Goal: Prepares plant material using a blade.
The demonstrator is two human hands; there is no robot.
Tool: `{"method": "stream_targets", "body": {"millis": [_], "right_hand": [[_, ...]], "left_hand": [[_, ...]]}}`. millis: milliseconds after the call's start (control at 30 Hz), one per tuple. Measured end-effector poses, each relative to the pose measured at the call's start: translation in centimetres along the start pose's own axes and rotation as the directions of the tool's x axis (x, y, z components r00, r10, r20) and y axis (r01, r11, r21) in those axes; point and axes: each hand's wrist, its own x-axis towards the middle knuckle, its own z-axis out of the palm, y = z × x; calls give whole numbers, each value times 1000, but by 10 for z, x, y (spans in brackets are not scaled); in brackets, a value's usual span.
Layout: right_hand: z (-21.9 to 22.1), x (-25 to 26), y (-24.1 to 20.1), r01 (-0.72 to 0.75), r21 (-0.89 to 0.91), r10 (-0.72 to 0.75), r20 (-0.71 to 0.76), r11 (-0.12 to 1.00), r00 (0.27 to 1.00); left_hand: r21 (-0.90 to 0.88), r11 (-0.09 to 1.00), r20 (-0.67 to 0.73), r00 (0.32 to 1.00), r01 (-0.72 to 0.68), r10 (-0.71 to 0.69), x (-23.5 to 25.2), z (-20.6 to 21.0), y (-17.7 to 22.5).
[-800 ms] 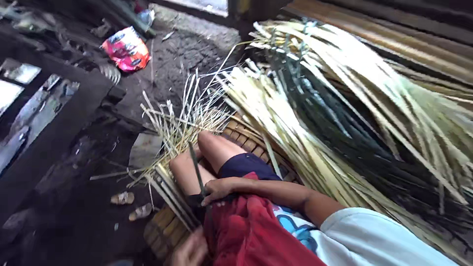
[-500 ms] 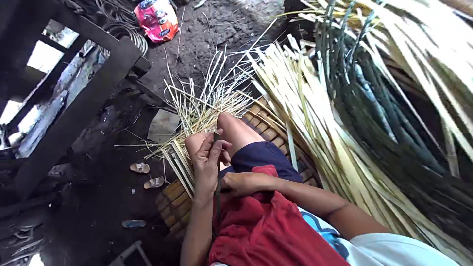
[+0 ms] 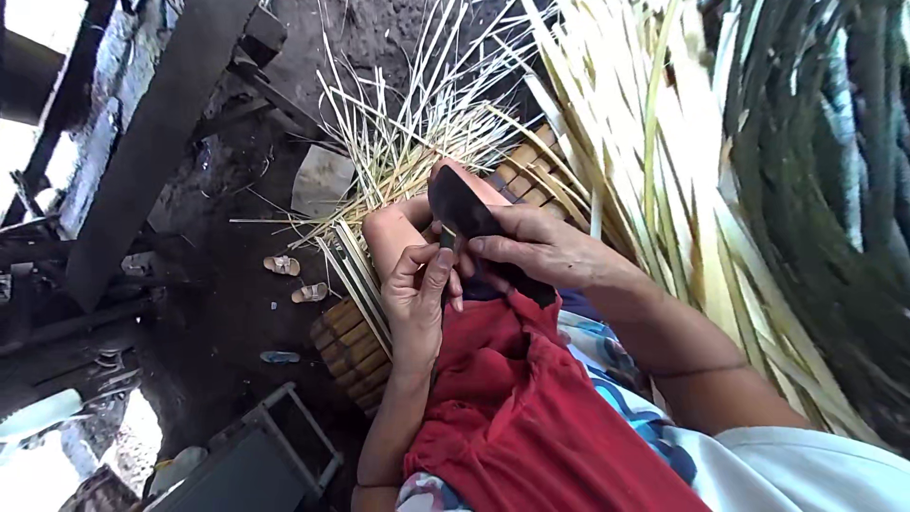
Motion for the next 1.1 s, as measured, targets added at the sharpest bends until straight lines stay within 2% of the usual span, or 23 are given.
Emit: {"method": "stream_targets", "body": {"millis": [667, 1000, 1100], "right_hand": [[-9, -2, -7, 41, 13, -42, 43, 999, 998], [-8, -5, -9, 44, 49, -47, 45, 998, 998], [-9, -3, -9, 34, 61, -39, 86, 998, 996]], "left_hand": [[109, 994, -36, 999, -19, 23, 5, 7, -2], [60, 997, -7, 999, -38, 39, 3, 8, -1], [66, 997, -9, 999, -46, 46, 3, 8, -1]]}}
